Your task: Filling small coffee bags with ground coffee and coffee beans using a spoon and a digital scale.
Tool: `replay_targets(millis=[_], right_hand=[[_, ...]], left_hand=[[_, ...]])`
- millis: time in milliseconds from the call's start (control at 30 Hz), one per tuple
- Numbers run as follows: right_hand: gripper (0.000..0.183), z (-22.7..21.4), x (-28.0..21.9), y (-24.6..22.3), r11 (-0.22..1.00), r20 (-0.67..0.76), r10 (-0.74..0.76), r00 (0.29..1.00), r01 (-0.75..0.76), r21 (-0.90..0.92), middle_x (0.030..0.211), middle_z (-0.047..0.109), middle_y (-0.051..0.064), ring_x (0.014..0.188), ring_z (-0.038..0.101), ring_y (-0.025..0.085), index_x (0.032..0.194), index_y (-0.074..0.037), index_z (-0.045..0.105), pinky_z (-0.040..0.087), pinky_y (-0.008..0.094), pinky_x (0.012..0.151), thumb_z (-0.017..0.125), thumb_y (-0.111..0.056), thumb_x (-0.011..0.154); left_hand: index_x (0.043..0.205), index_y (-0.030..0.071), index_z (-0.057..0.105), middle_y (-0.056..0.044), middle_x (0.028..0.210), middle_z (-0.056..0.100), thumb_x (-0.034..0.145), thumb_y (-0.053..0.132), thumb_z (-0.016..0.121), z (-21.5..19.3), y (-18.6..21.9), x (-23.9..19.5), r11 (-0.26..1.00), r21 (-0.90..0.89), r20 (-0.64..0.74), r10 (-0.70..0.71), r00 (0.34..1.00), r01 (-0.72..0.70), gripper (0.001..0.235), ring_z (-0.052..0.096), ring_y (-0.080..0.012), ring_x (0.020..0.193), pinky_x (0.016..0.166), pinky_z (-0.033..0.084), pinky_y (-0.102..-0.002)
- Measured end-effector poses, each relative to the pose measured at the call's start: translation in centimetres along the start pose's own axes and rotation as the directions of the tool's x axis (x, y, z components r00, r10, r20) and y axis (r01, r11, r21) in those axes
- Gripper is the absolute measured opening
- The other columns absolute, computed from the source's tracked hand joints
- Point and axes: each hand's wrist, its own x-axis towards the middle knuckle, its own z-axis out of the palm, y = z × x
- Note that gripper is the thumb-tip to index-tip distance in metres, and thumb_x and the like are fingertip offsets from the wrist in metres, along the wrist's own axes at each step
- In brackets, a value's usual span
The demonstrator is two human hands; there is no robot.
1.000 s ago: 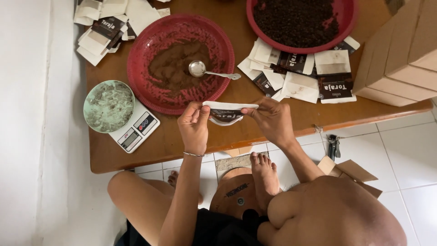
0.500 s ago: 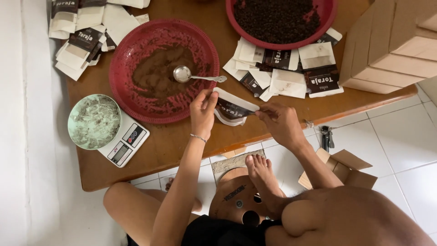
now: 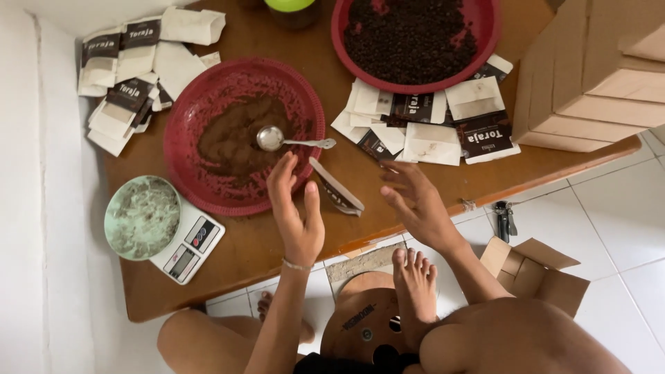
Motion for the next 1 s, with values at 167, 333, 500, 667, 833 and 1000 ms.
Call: replay_targets(millis=[167, 333, 500, 667, 833, 1000], right_hand=[[0.075, 0.6, 2.7, -2.2, 0.843, -0.033, -0.515, 0.857, 0.513, 0.164, 0.166, 0.016, 0.022, 0.152, 0.018, 0.043, 0.160, -0.001, 0.021, 0.021, 0.059, 0.122, 0.045, -0.044, 0.104], [0.080, 1.8, 2.3, 0.9, 0.711, -0.035, -0.703, 0.710, 0.702, -0.044, 0.173, 0.009, 0.015, 0.160, -0.007, 0.035, 0.165, -0.013, 0.010, -0.014, 0.056, 0.127, 0.014, -0.066, 0.106], [0.062, 5.2, 2.8, 2.5, 0.960, -0.347, -0.267, 0.899, 0.216, -0.179, 0.147, 0.001, 0.010, 0.135, 0.002, 0.026, 0.141, -0.006, 0.008, 0.006, 0.046, 0.114, 0.031, -0.046, 0.100], [0.053, 0.0, 3.8, -1.3, 0.989, -0.626, 0.064, 0.777, 0.033, 0.142, 0.140, 0.020, 0.006, 0.127, 0.022, 0.026, 0.136, -0.015, 0.021, 0.022, 0.049, 0.106, 0.026, -0.043, 0.092], [0.071, -4.1, 0.5, -0.8, 0.636, -0.324, -0.309, 0.894, 0.447, 0.629, 0.173, 0.023, 0.012, 0.162, 0.027, 0.032, 0.163, -0.013, 0.024, 0.025, 0.052, 0.137, 0.035, -0.060, 0.112], [0.059, -1.7, -2.4, 4.4, 0.737, 0.102, -0.637, 0.764, 0.643, -0.208, 0.169, 0.026, 0.017, 0.162, 0.019, 0.035, 0.161, -0.016, 0.029, 0.008, 0.059, 0.134, 0.023, -0.051, 0.114]], left_hand=[[0.152, 0.002, 0.043, -0.018, 0.157, 0.041, 0.110, 0.022, 0.041, 3.3, 7.4, 2.3, 0.966, -0.247, 0.081, 0.102, 0.991, -0.080, 0.047, 0.039, -0.0342, 0.149, 0.123, 0.037, -0.051], [0.163, 0.011, 0.033, -0.011, 0.171, 0.034, 0.114, 0.047, 0.025, 7.3, 11.5, 6.1, 0.849, -0.528, 0.208, 0.134, 0.969, -0.003, 0.061, 0.030, -0.0268, 0.165, 0.143, 0.020, -0.049], [0.174, 0.024, 0.021, 0.002, 0.185, 0.019, 0.122, 0.066, 0.023, 10.7, 12.4, 5.7, 0.888, -0.408, 0.269, 0.338, 0.902, -0.211, 0.067, 0.015, -0.0204, 0.181, 0.163, 0.004, -0.056], [0.143, 0.001, 0.041, -0.019, 0.164, 0.027, 0.112, 0.042, 0.034, 13.4, 8.4, -3.2, 0.966, -0.055, 0.454, 0.250, 0.855, -0.254, 0.052, 0.018, -0.0368, 0.158, 0.133, 0.015, -0.057], [0.163, 0.028, -0.007, 0.004, 0.177, -0.010, 0.059, 0.101, 0.010, 12.9, 9.0, -5.5, 0.713, 0.044, 0.819, -0.427, 0.384, 0.700, 0.128, -0.008, -0.0240, 0.164, 0.105, -0.005, -0.079], [0.163, 0.012, 0.022, -0.014, 0.173, 0.017, 0.102, 0.070, 0.013, 11.2, 9.0, -2.7, 0.054, -0.828, 0.541, -0.180, 0.821, 0.558, 0.084, 0.013, -0.0278, 0.161, 0.131, -0.001, -0.044]])
